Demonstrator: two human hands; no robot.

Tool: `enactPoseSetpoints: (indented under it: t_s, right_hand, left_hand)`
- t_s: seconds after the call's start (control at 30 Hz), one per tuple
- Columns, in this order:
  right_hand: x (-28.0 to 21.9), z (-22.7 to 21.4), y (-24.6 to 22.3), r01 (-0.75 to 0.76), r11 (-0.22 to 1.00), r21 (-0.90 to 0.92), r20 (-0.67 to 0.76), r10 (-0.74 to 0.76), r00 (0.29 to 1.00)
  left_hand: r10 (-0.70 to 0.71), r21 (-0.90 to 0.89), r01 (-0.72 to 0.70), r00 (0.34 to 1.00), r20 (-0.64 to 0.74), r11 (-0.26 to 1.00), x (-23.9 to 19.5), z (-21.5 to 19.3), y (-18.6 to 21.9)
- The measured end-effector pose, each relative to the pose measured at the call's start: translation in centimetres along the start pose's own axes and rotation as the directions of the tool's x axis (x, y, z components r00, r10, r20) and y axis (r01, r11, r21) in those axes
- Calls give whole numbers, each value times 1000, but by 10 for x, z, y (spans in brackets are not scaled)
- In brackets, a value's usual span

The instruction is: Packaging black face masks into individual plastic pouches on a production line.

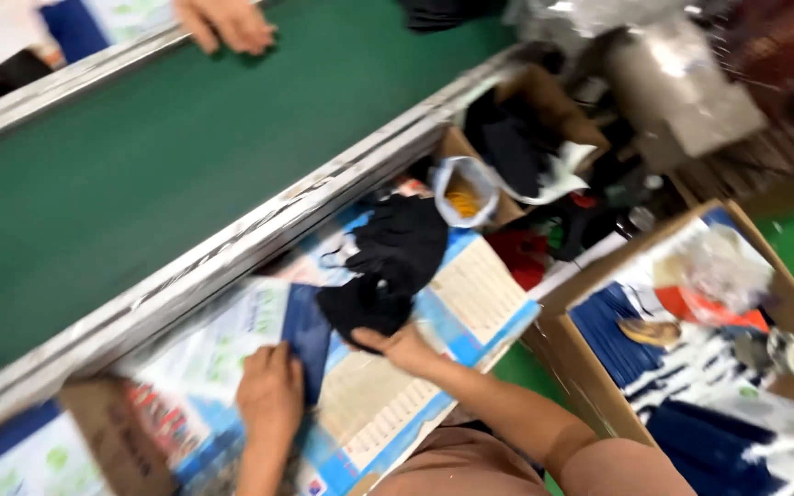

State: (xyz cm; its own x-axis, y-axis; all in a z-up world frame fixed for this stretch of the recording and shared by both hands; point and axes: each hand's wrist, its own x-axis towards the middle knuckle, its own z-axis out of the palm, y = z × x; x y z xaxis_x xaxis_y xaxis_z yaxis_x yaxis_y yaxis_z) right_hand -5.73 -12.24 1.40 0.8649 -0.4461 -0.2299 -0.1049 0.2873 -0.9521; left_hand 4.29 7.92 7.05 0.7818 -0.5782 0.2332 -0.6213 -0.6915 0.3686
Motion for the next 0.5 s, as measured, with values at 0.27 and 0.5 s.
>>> enactPoseSetpoints:
  t_s: [0.27, 0.5]
  right_hand:
    - [-10, -2, -6, 87, 978, -191, 64, -76, 995]
    - [-6, -3, 64, 403, 871, -283, 120, -384, 915]
  left_hand:
    - [-108, 21, 109, 993, -51, 994, -8, 14, -10]
    - [-51, -86, 43, 995, -85, 995, -34, 69, -73]
